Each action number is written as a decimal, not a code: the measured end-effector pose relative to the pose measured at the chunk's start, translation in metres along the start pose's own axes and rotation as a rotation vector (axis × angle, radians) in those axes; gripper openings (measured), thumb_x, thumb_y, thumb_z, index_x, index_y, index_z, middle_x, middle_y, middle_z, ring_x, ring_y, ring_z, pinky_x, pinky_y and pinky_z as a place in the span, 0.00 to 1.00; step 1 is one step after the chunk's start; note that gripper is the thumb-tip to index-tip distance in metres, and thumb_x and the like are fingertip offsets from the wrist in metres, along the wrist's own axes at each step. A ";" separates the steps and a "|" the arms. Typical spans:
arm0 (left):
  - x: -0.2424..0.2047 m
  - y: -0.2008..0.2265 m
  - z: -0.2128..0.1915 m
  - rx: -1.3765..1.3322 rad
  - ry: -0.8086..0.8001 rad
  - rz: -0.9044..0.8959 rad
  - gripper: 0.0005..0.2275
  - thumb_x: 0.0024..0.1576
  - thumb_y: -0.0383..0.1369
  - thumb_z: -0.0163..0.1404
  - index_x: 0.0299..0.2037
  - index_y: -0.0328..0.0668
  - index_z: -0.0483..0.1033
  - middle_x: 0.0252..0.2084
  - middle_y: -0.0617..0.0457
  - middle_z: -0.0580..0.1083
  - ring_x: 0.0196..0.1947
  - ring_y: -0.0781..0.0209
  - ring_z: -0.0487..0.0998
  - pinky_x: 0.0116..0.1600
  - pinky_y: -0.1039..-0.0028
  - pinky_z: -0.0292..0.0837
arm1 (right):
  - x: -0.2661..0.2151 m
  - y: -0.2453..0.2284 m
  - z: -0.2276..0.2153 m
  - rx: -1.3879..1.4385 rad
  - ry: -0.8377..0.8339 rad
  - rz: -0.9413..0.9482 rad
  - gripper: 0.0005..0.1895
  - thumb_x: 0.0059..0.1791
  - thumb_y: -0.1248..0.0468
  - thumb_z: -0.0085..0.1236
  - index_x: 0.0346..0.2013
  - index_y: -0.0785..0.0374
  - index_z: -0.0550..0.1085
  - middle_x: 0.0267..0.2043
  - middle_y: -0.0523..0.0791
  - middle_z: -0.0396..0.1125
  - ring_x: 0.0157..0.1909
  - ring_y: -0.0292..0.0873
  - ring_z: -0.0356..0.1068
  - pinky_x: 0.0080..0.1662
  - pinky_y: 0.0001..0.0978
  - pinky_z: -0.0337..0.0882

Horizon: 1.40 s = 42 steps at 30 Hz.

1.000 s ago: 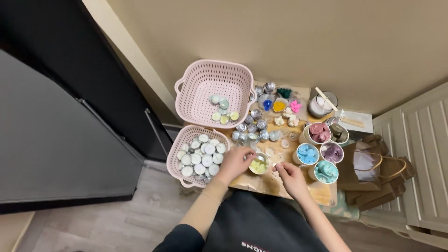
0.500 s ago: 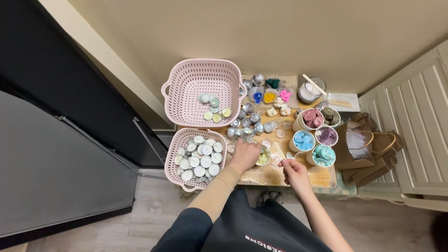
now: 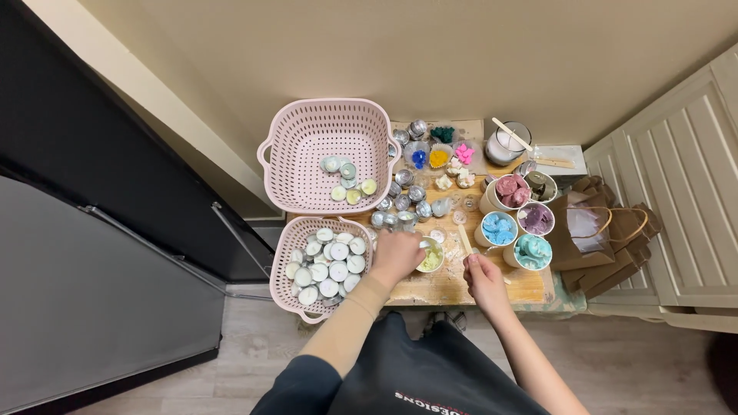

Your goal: Decorating small candles or wax melts by placing small wax pieces into containers and adjusting them with a stick.

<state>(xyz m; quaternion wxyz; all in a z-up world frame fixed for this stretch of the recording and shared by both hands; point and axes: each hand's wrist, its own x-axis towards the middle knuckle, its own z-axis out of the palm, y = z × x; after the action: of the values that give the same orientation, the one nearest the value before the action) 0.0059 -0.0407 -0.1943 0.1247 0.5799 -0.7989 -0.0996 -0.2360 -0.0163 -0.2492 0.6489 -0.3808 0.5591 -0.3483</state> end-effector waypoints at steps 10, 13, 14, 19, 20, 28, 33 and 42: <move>-0.023 -0.014 -0.017 -0.906 0.076 -0.437 0.11 0.51 0.38 0.63 0.36 0.39 0.84 0.28 0.53 0.80 0.26 0.66 0.79 0.34 0.74 0.74 | 0.002 -0.052 0.065 -0.416 -0.034 -0.356 0.11 0.51 0.60 0.58 0.36 0.62 0.65 0.38 0.41 0.72 0.39 0.36 0.73 0.35 0.28 0.72; -0.028 -0.017 -0.008 -1.090 0.032 -0.447 0.12 0.52 0.36 0.63 0.41 0.38 0.83 0.31 0.56 0.79 0.25 0.70 0.76 0.33 0.77 0.72 | 0.017 -0.038 0.064 -0.163 -0.096 -0.206 0.11 0.50 0.65 0.59 0.38 0.62 0.64 0.37 0.43 0.71 0.38 0.38 0.75 0.33 0.31 0.75; -0.030 -0.018 -0.004 -1.177 0.002 -0.445 0.13 0.52 0.35 0.63 0.45 0.39 0.82 0.32 0.57 0.78 0.25 0.72 0.74 0.33 0.77 0.71 | 0.021 -0.034 0.063 -0.046 -0.112 -0.173 0.12 0.51 0.66 0.59 0.38 0.64 0.63 0.37 0.44 0.70 0.36 0.39 0.75 0.33 0.32 0.75; -0.029 0.002 -0.052 -1.134 -0.055 -0.304 0.23 0.47 0.33 0.64 0.55 0.47 0.76 0.34 0.59 0.73 0.23 0.73 0.68 0.30 0.77 0.67 | 0.012 -0.056 0.065 -0.065 -0.124 -0.126 0.10 0.49 0.68 0.59 0.39 0.62 0.65 0.35 0.45 0.71 0.33 0.40 0.75 0.32 0.30 0.73; -0.028 0.005 -0.053 -1.051 -0.053 -0.244 0.24 0.47 0.33 0.64 0.56 0.49 0.76 0.34 0.58 0.74 0.22 0.72 0.68 0.30 0.77 0.67 | 0.010 -0.060 0.064 -0.106 -0.141 -0.126 0.09 0.49 0.68 0.59 0.41 0.60 0.68 0.35 0.45 0.70 0.33 0.39 0.74 0.32 0.29 0.72; -0.023 0.009 -0.037 -0.821 0.087 -0.222 0.20 0.47 0.38 0.65 0.48 0.47 0.74 0.31 0.51 0.79 0.30 0.58 0.80 0.35 0.70 0.74 | -0.004 -0.096 0.033 -0.473 -0.103 -0.282 0.11 0.56 0.58 0.49 0.37 0.64 0.67 0.30 0.44 0.71 0.32 0.41 0.72 0.34 0.35 0.72; -0.016 0.021 -0.044 -0.696 0.110 -0.210 0.18 0.46 0.37 0.62 0.45 0.49 0.73 0.31 0.49 0.79 0.33 0.48 0.82 0.36 0.64 0.75 | -0.036 -0.134 0.025 -0.940 -0.157 -0.469 0.13 0.53 0.55 0.51 0.33 0.61 0.75 0.22 0.50 0.68 0.27 0.54 0.71 0.31 0.46 0.66; -0.013 0.038 -0.022 -0.599 0.159 -0.263 0.16 0.42 0.41 0.64 0.36 0.49 0.74 0.28 0.49 0.79 0.31 0.44 0.81 0.35 0.59 0.75 | -0.049 -0.141 0.017 -1.129 -0.250 -0.833 0.09 0.45 0.59 0.58 0.36 0.57 0.81 0.22 0.47 0.72 0.25 0.52 0.72 0.26 0.47 0.68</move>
<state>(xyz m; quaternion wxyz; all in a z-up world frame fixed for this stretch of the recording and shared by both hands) -0.0180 -0.0166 -0.1628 0.3375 0.6215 -0.6403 -0.2998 -0.2290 -0.0376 -0.1010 0.2249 -0.8779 0.3834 -0.1783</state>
